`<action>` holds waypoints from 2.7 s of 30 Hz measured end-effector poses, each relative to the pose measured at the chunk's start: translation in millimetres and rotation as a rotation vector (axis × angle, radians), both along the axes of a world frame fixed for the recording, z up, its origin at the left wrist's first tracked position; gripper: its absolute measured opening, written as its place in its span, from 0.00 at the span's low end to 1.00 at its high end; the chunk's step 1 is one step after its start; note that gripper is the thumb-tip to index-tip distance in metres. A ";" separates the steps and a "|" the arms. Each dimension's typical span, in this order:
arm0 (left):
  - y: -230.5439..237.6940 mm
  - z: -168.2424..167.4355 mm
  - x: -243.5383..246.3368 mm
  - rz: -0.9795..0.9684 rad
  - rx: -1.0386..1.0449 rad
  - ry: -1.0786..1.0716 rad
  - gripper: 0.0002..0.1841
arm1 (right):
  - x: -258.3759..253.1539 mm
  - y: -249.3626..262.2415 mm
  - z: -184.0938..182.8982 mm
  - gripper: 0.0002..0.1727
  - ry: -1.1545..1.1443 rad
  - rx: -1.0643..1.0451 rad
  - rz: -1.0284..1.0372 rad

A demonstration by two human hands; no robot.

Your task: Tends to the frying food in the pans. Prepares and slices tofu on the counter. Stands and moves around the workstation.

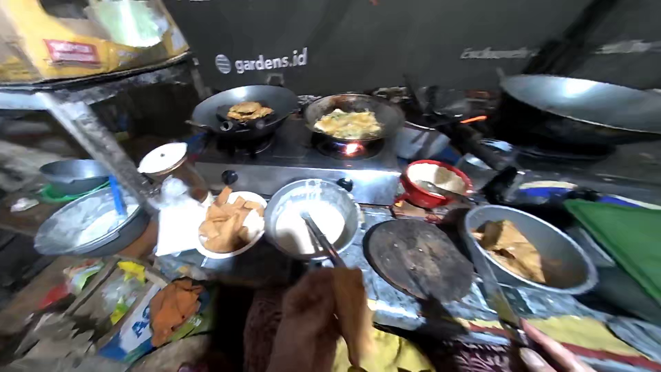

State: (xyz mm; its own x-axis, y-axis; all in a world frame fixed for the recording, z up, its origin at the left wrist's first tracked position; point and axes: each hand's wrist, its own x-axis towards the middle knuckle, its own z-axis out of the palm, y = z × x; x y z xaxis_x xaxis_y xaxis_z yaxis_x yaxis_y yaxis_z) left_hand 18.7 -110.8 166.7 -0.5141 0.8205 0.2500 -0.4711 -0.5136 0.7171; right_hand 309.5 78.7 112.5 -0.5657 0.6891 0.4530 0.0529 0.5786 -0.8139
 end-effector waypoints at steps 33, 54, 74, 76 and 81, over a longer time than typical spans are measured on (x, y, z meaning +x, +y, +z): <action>120.2 -100.4 36.3 0.004 -0.474 0.032 0.14 | -24.8 -39.4 -34.6 0.22 -0.269 0.162 -0.036; 120.5 -108.8 18.7 0.101 -0.352 0.605 0.15 | -13.3 -31.5 -20.8 0.23 -0.381 0.102 0.049; 117.6 -107.1 10.9 0.023 -0.260 0.477 0.15 | -21.5 -25.3 -5.6 0.24 -0.511 -0.165 0.174; 118.6 -109.2 10.2 0.047 -0.290 0.385 0.17 | -21.7 -27.5 -3.8 0.24 -0.544 -0.146 0.184; 121.0 -102.9 7.2 0.079 -0.347 0.203 0.17 | -19.3 -34.5 -12.4 0.24 -0.506 -0.044 0.163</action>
State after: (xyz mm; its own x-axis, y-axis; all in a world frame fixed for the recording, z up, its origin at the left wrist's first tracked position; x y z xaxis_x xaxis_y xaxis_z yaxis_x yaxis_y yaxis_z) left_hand 25.9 10.2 63.8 -0.5475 0.8340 0.0685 -0.2707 -0.2540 0.9285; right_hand 290.2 44.1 100.2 -0.8074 0.5860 0.0682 0.3572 0.5777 -0.7339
